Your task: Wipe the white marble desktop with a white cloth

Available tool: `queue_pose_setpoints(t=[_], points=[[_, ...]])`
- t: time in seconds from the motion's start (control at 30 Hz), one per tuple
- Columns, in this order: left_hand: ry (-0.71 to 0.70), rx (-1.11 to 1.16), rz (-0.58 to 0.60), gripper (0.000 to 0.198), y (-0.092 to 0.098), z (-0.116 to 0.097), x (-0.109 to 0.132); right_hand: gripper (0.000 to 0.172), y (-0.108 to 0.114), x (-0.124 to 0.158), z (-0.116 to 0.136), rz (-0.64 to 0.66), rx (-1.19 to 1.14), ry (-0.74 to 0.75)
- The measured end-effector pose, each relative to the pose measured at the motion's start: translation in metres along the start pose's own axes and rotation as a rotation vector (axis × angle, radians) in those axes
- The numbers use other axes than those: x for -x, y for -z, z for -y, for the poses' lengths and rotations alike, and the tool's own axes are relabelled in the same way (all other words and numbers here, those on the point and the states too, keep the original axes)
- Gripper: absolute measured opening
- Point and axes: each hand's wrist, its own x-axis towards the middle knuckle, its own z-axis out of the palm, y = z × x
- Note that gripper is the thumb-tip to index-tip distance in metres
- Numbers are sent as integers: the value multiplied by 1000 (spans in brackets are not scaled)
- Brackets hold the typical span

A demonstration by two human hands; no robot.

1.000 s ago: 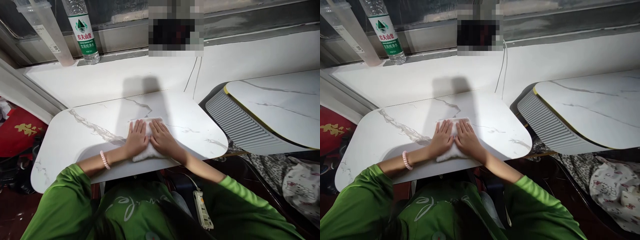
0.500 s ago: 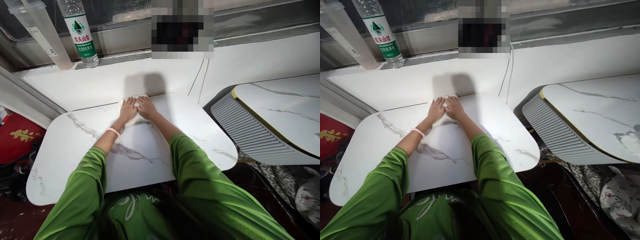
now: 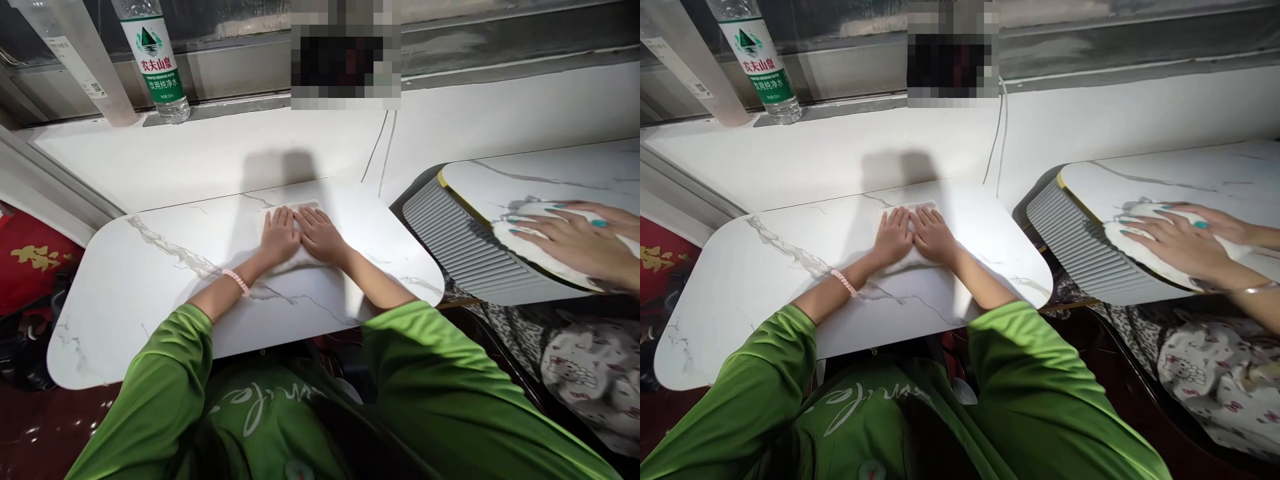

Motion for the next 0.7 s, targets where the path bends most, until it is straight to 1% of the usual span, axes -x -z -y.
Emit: queue_pose_setpoints(t=[0.13,0.2,0.27,0.33,0.43,0.53,0.63,0.7], points=[[-103,59,47,64,-13,-59,37,61,23,82,-9,19,46,6],[-176,75,65,66,-17,-83,51,62,31,117,-11,14,58,-13],[-225,71,83,66,-18,-99,61,63,37,141,-12,8,70,-49],[-238,55,100,67,-18,-109,65,61,40,153,-10,1,77,-90],[-234,39,122,65,-16,-112,65,58,44,153,-6,-11,66,-130],[-223,39,126,64,-15,-106,61,56,44,141,-3,-24,44,-135],[-197,40,111,63,-14,-90,51,56,39,118,-5,-32,29,-111],[-183,35,97,63,-12,-72,38,57,31,95,-8,-31,23,-93]])
